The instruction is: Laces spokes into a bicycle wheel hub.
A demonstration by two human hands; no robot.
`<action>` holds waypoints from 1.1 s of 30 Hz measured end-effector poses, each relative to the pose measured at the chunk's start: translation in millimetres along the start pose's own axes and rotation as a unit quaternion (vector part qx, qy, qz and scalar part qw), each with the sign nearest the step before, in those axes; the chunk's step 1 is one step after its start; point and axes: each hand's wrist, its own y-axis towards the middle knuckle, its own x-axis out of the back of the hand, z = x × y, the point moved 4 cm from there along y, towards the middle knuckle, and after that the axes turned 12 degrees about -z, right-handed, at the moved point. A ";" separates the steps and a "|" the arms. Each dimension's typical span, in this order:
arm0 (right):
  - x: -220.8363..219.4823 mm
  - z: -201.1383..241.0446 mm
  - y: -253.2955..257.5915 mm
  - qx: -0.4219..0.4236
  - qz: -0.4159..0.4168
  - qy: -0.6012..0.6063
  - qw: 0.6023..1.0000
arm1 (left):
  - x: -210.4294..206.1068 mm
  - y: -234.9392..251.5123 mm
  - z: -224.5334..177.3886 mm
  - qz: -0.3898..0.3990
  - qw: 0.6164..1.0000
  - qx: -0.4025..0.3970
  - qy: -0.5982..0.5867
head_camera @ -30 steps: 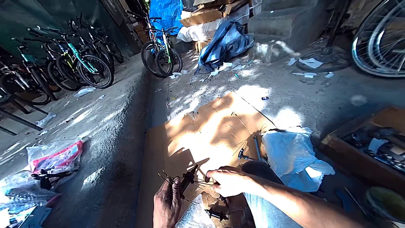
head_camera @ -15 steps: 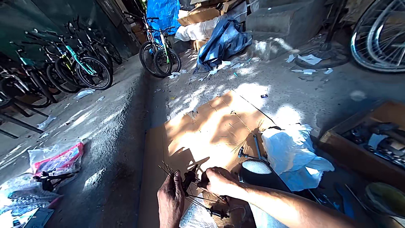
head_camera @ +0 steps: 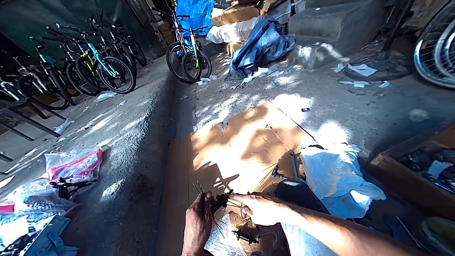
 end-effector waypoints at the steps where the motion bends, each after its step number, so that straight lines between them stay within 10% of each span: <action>1: 1.5 0.5 -1.7 -0.012 0.029 0.053 0.998 | -3.9 -1.4 3.7 0.004 0.999 0.024 -0.022; 8: 22.1 6.8 9.9 -0.043 0.060 0.394 0.916 | -35.1 -19.0 4.1 -0.033 0.975 0.110 -0.191; 16: 32.9 52.3 19.2 0.157 -0.118 -0.022 0.980 | -33.5 -34.2 8.6 0.112 0.897 0.120 -0.410; 22: 46.0 62.5 13.6 0.212 -0.174 0.019 0.961 | -24.8 -31.0 -20.0 0.063 0.898 0.126 -0.417; 33: -0.2 16.5 -8.5 0.062 0.043 0.341 0.937 | -1.4 -10.0 -26.6 0.059 0.827 0.098 -0.550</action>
